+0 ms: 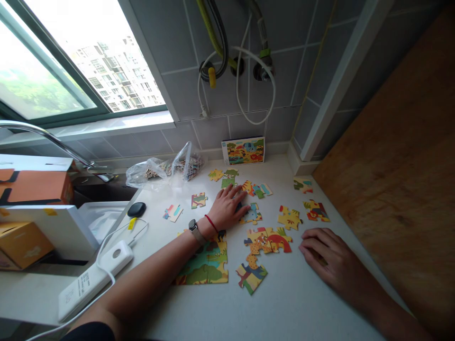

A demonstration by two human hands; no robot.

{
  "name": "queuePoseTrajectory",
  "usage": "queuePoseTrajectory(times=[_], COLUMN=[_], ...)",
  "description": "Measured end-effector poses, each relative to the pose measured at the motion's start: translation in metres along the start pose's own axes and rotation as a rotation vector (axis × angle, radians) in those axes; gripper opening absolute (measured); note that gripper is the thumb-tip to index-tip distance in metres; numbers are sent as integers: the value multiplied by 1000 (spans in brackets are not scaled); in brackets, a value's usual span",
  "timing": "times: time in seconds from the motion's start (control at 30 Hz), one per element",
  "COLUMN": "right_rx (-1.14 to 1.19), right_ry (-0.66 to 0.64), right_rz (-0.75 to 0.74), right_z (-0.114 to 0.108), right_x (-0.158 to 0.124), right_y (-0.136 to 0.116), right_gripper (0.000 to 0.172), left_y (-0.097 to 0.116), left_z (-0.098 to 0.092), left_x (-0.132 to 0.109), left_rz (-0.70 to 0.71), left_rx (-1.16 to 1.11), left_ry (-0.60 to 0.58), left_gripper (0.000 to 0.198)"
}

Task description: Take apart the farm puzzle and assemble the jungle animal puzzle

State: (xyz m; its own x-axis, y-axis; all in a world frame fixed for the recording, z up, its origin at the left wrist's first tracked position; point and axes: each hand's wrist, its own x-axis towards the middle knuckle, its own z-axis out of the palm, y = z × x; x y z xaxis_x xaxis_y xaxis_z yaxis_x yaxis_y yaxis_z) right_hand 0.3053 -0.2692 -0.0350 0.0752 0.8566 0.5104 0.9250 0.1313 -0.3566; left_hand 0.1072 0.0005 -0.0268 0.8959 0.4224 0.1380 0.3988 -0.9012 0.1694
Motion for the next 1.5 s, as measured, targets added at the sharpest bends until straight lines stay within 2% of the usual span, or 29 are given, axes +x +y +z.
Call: queuePoseTrajectory(times=[0.4, 0.53, 0.87, 1.1, 1.27, 1.4, 1.5], right_rx=[-3, -3, -2, 7, 14, 25, 33], right_ry=[-30, -31, -75, -100, -106, -66, 60], right_rz=[17, 28, 77, 118, 122, 136, 217], right_z=[-1, 0, -4, -5, -5, -5, -5], right_x=[0, -1, 2, 2, 2, 1, 0], right_y=[-2, -2, -7, -9, -10, -9, -4], right_gripper=[14, 15, 17, 16, 15, 15, 14], left_y=[-1, -3, -2, -1, -3, -5, -5], left_z=[11, 12, 9, 9, 13, 15, 15], left_x=[-1, -1, -2, -2, -1, -2, -2], left_rz=[-22, 17, 68, 29, 47, 68, 94], left_rx=[-18, -51, -86, -116, -103, -90, -90], left_ry=[96, 136, -1, -28, 11, 57, 98], left_gripper=[54, 57, 45, 46, 44, 42, 42])
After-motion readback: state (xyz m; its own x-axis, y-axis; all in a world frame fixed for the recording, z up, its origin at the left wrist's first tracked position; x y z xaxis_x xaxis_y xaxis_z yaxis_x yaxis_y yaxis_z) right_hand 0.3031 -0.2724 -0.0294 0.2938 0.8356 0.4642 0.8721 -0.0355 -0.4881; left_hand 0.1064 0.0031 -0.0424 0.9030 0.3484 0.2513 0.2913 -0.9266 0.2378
